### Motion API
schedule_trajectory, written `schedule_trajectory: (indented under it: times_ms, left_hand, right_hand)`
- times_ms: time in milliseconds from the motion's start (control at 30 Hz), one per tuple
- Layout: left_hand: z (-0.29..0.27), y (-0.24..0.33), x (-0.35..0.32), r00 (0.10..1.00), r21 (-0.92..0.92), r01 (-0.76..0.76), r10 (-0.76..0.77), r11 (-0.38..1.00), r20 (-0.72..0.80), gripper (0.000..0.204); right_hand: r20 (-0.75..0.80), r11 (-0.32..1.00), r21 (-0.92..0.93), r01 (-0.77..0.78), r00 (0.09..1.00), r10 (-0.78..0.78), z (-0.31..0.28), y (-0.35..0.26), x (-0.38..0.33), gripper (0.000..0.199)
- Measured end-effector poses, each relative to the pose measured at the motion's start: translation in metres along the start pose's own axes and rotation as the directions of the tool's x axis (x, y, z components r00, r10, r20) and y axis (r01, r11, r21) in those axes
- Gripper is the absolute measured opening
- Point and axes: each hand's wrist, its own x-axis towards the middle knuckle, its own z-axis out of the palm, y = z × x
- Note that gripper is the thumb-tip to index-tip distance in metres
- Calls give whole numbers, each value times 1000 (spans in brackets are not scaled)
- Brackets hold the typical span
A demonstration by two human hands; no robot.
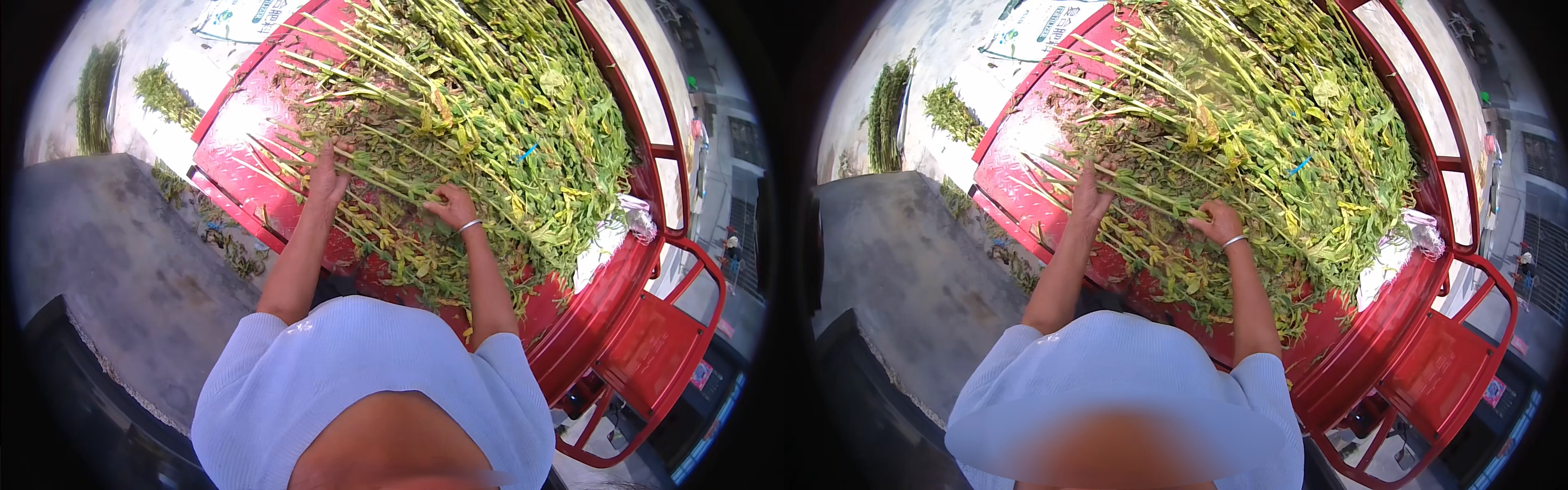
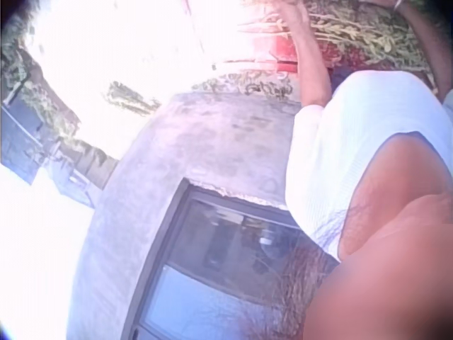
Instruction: The person stands at the back of a red utility vehicle and sorts through a large pile of green leafy plants. They pick up individual stems, inspect them, and place them back onto the pile or into a different section. The person occasionally uses a pair of shears to cut stems.
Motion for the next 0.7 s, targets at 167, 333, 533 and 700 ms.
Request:
schedule_trajectory:
  times_ms: [167,333,533,700]
  left_hand:
    - [-13,-1,-7,990,-36,116,-119,993,-72,26]
    - [0,0,-14,955,5,244,-240,970,-175,16]
    - [-20,-10,-13,936,0,311,-306,950,-171,26]
    - [2,-16,-20,922,-7,333,-327,943,-208,26]
  right_hand:
    - [-262,861,-431,-269,951,166,-12,15,18,42]
    - [-153,746,-579,-330,942,299,-5,37,27,33]
    - [-347,748,-514,-419,899,266,-12,47,43,33]
    - [-351,562,-618,-549,833,427,-8,70,55,25]
